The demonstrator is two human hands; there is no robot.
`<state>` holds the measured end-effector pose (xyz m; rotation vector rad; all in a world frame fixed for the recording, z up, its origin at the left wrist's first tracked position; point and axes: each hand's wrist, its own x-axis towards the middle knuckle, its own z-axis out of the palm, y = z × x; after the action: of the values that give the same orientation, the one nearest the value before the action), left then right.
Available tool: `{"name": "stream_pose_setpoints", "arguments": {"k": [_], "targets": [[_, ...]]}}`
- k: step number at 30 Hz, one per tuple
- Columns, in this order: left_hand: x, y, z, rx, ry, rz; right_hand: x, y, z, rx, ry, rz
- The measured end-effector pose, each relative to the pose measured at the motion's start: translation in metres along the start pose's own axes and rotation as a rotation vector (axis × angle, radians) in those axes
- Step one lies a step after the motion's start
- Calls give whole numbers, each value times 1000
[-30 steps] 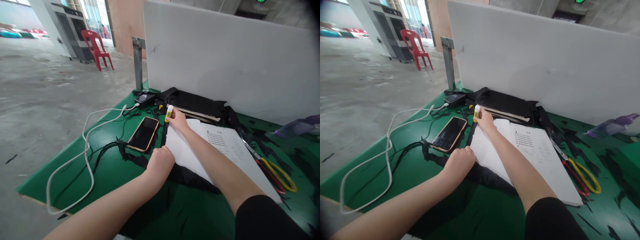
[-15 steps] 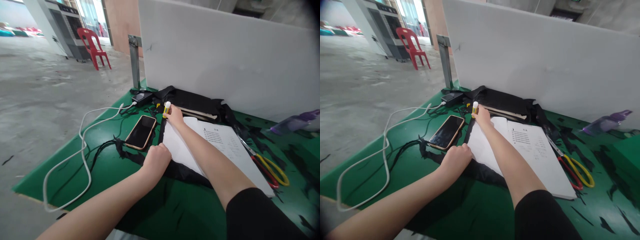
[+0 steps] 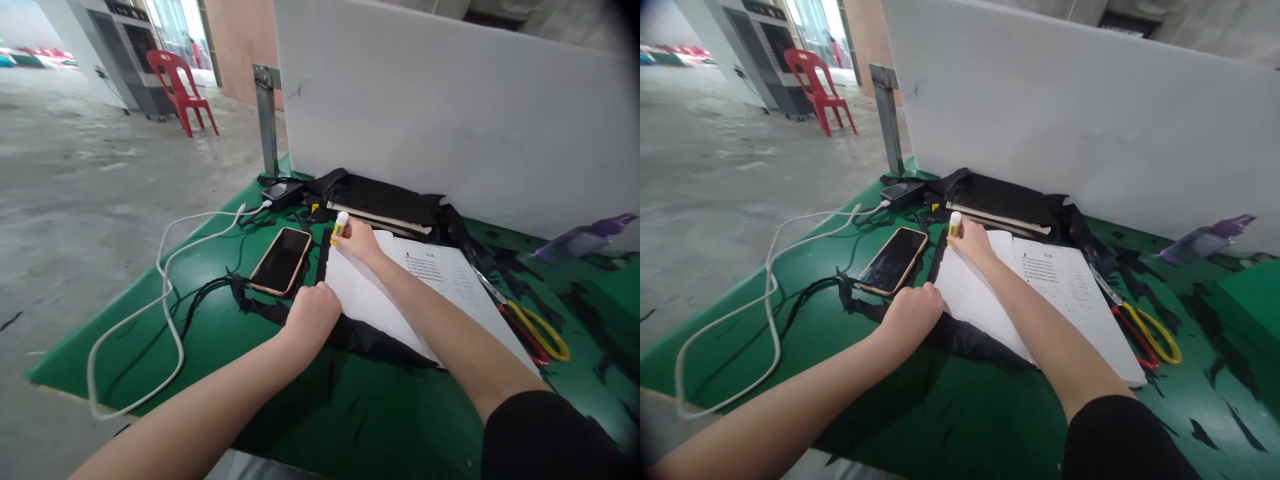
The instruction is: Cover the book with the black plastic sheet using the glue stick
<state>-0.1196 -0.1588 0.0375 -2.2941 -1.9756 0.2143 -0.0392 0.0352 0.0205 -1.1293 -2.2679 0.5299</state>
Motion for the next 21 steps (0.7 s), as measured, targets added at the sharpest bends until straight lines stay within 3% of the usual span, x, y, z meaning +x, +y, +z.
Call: {"name": "stream_pose_setpoints", "arguments": {"k": [5,10,16,21], "targets": [[-1,-3,-5,-56,-26,-17,-17,-1,-18,144,46,39],[1,-20,-5,-129,-9,-71,-59,-12,-33,430,78,118],[9,-38,-2,-162,32,-188,-108,-24,-35,654,-44,236],[13,-39,-2,-223,17,-241,-116,-21,-34,735,-95,294]]}}
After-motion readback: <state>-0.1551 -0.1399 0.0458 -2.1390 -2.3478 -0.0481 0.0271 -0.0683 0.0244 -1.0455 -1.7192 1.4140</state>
